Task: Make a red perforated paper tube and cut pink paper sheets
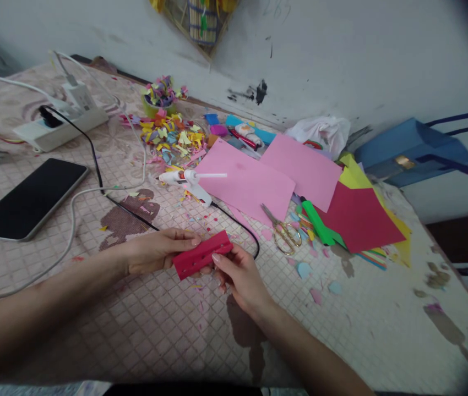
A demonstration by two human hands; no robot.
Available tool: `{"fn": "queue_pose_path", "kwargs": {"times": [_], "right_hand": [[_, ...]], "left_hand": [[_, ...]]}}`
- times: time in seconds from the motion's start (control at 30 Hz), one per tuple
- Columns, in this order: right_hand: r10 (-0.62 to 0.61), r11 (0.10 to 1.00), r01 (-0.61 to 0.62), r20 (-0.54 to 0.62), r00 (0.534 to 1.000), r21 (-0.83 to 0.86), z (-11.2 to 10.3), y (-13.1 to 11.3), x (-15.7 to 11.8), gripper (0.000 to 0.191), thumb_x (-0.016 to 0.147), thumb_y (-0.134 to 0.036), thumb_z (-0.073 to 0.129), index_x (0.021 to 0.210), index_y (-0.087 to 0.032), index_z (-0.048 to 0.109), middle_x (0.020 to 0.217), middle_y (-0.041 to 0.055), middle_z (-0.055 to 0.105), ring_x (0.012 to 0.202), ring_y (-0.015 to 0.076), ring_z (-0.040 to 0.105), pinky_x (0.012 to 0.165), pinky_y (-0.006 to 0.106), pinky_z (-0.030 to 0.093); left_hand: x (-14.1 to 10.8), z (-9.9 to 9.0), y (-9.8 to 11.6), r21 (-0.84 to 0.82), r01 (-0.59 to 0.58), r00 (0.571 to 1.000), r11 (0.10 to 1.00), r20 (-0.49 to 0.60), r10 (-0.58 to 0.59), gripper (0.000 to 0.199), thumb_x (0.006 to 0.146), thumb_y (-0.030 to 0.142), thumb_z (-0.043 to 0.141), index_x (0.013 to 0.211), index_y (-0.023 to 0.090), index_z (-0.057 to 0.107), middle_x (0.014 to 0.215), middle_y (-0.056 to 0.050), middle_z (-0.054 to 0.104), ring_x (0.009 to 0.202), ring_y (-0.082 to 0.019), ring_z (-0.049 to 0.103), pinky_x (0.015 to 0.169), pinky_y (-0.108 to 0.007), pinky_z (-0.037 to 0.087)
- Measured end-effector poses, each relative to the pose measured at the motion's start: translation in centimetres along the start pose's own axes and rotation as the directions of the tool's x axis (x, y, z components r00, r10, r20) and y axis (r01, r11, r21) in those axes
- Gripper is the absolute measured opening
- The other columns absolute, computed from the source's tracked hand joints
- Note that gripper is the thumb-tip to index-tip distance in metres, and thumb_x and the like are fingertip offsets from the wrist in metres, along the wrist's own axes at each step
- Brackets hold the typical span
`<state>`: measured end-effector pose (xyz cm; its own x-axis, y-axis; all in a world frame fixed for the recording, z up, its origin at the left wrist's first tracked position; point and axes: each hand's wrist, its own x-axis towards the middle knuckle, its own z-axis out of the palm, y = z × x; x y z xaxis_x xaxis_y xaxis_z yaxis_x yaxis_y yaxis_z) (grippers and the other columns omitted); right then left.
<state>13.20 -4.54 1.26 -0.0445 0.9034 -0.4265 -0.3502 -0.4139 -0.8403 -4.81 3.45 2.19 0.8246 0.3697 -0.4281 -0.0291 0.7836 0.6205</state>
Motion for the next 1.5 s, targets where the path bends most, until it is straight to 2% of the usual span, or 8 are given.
{"fn": "queue_pose_path", "kwargs": {"times": [0.1,0.23,0.4,0.53,0.73,1.0,1.23,1.5], "right_hand": [[-0.011,1.0,0.011,-0.003,1.0,0.003,0.0,0.0,0.0,0.027,0.069,-0.037,0.075,0.078,-0.018,0.058,0.054,-0.0061,0.055,0.037,0.0051,0.042,0.031,0.015,0.037],[-0.033,0.999,0.033,-0.003,0.999,-0.012,0.0,0.1,0.0,0.026,0.069,-0.035,0.075,0.079,-0.018,0.058,0.055,-0.0055,0.057,0.036,0.0048,0.043,0.031,0.015,0.037],[-0.044,0.998,0.043,-0.014,0.999,-0.038,0.1,0.4,0.1,0.023,0.071,-0.032,0.073,0.08,-0.018,0.057,0.055,-0.0054,0.059,0.036,0.005,0.044,0.03,0.015,0.038],[-0.067,0.996,0.067,-0.013,0.998,-0.053,0.2,0.5,0.1,0.021,0.072,-0.03,0.072,0.079,-0.017,0.057,0.056,-0.0053,0.06,0.035,0.0044,0.044,0.03,0.015,0.037],[-0.084,0.994,0.081,-0.036,0.996,-0.076,0.3,0.6,0.1,0.019,0.071,-0.029,0.071,0.074,-0.018,0.056,0.051,-0.0073,0.055,0.033,0.0046,0.043,0.029,0.015,0.036],[-0.12,0.992,0.122,0.05,0.991,-0.031,0.0,0.8,0.1,0.02,0.074,-0.032,0.072,0.078,-0.019,0.057,0.057,-0.0054,0.058,0.042,0.007,0.051,0.038,0.018,0.046],[-0.108,0.991,0.11,0.023,0.994,-0.071,0.1,1.0,0.2,0.024,0.074,-0.034,0.072,0.077,-0.019,0.054,0.056,-0.0051,0.059,0.038,0.0074,0.051,0.035,0.018,0.046],[-0.109,0.989,0.108,-0.002,0.994,-0.099,0.1,1.1,0.3,0.02,0.074,-0.031,0.07,0.075,-0.019,0.053,0.05,-0.0066,0.058,0.034,0.0072,0.05,0.032,0.017,0.044]], "left_hand": [[0.0,-0.1,0.1,-0.026,0.022,0.999,0.999,0.039,-0.021,0.024,0.095,0.021,0.049,0.115,0.013,0.06,0.104,-0.007,0.073,0.094,-0.02,0.069,0.087,-0.034,0.05],[0.1,-0.2,0.0,0.002,0.044,0.998,0.999,0.048,-0.044,0.033,0.082,0.027,0.07,0.111,0.015,0.061,0.105,-0.008,0.071,0.097,-0.02,0.067,0.087,-0.033,0.05],[0.2,0.2,-0.1,0.045,0.051,0.997,0.998,0.061,-0.054,0.031,0.083,0.029,0.069,0.11,0.017,0.06,0.098,-0.005,0.069,0.088,-0.017,0.065,0.078,-0.031,0.052],[0.1,0.7,-0.2,0.083,0.037,0.999,0.996,0.016,-0.038,0.033,0.079,0.025,0.073,0.108,0.016,0.059,0.097,-0.004,0.067,0.082,-0.015,0.064,0.073,-0.03,0.053],[0.3,0.9,-0.7,0.158,-0.024,1.0,0.987,0.011,0.023,0.021,0.079,0.025,0.072,0.094,0.015,0.06,0.087,-0.002,0.068,0.074,-0.013,0.065,0.074,-0.032,0.055],[0.4,0.8,-0.7,0.233,-0.07,0.996,0.97,-0.038,0.081,0.027,0.079,0.025,0.071,0.102,0.015,0.06,0.097,-0.006,0.068,0.078,-0.015,0.066,0.073,-0.029,0.053],[0.5,0.7,-0.8,0.265,-0.095,0.995,0.96,-0.014,0.102,0.022,0.079,0.023,0.07,0.098,0.014,0.061,0.092,-0.004,0.07,0.076,-0.014,0.066,0.076,-0.03,0.051],[0.5,0.8,-0.8,0.359,-0.136,0.988,0.923,-0.022,0.154,0.018,0.078,0.022,0.07,0.092,0.014,0.061,0.082,-0.002,0.071,0.072,-0.013,0.066,0.071,-0.027,0.05]]}}
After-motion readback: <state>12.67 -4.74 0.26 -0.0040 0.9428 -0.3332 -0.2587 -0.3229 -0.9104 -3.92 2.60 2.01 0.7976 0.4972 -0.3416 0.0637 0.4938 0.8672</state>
